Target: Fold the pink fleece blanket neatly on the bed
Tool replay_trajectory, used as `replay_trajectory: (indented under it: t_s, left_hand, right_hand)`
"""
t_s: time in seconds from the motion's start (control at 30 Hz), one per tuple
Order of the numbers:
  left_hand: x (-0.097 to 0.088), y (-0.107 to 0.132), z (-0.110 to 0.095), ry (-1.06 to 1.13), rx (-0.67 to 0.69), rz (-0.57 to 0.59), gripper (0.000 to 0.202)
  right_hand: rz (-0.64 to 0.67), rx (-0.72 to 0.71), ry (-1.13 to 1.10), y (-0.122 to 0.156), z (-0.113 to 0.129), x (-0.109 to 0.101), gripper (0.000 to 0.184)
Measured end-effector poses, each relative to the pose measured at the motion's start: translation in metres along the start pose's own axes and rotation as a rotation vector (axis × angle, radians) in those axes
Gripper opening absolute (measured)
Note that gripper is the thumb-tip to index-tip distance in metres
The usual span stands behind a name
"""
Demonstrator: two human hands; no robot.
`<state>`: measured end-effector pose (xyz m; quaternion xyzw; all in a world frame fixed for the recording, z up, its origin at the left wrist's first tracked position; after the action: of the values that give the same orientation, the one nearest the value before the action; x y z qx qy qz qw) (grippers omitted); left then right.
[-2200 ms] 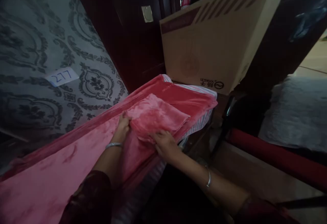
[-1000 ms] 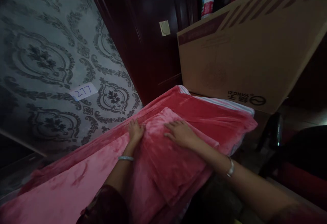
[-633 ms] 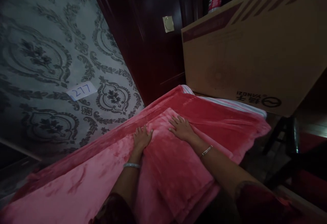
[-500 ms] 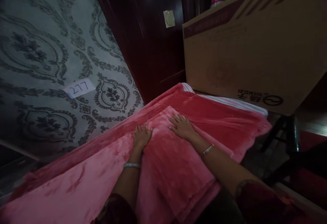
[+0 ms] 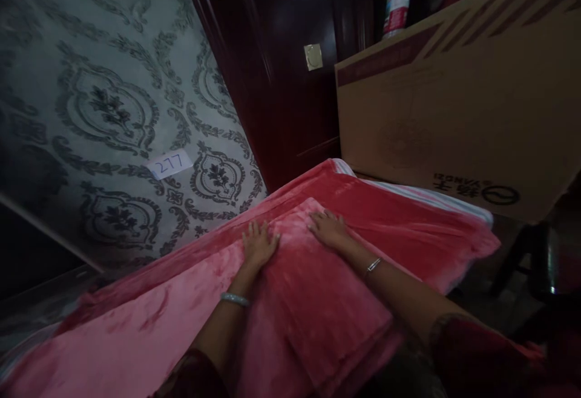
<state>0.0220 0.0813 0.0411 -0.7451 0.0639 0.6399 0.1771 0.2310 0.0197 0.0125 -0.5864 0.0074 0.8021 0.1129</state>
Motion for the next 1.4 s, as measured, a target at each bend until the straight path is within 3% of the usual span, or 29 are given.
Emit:
replay_trajectory:
  t_s: [0.13,0.27,0.4,0.73,0.9,1.0,1.1,1.23,1.4]
  left_hand:
    - [0.009,0.006,-0.015,-0.006,0.054,0.025,0.077]
    - [0.030,0.005,-0.012,-0.053,0.019,0.008,0.081]
    - [0.039,0.003,-0.008,-0.045,0.021,0.027,0.085]
    - [0.039,0.002,-0.008,0.006,0.025,0.046,0.081]
    - [0.024,0.004,-0.007,0.039,0.015,0.137,0.076]
    - [0.008,0.027,-0.018,0.049,0.083,0.146,0.073]
    - [0.000,0.076,-0.042,0.086,0.274,0.154,0.076]
    - [0.011,0.143,-0.067,0.174,0.475,0.187,0.082]
    - [0.025,0.166,-0.067,0.212,0.513,0.158,0.081]
  right_hand:
    - [-0.032,-0.060,0.012,-0.026,0.014,-0.012,0.060]
    - [0.047,-0.064,0.005,-0.045,0.003,0.008,0.061]
    - [0.034,-0.052,-0.038,-0.051,-0.015,0.026,0.064]
    - [0.058,-0.028,-0.053,-0.047,-0.013,0.020,0.064]
    - [0.153,0.010,-0.045,-0.034,-0.011,0.003,0.062]
    - [0.160,0.009,-0.031,-0.008,-0.015,-0.012,0.064]
    - [0.125,-0.066,0.012,0.031,-0.019,-0.017,0.067]
    - [0.044,-0.132,0.086,0.076,-0.029,0.002,0.068]
    - [-0.122,-0.147,0.166,0.097,-0.034,0.024,0.066]
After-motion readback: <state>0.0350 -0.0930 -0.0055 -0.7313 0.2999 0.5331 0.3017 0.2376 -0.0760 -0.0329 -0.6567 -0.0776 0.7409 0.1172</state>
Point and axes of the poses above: each hand's wrist, its own y-axis away from the middle knuckle, its own x-axis out of the palm, z = x × y, the point moved 7 cm from there along -y, towards the middle knuckle, and after that the axes turned 1 degree about -z, right-handed, at the moved point
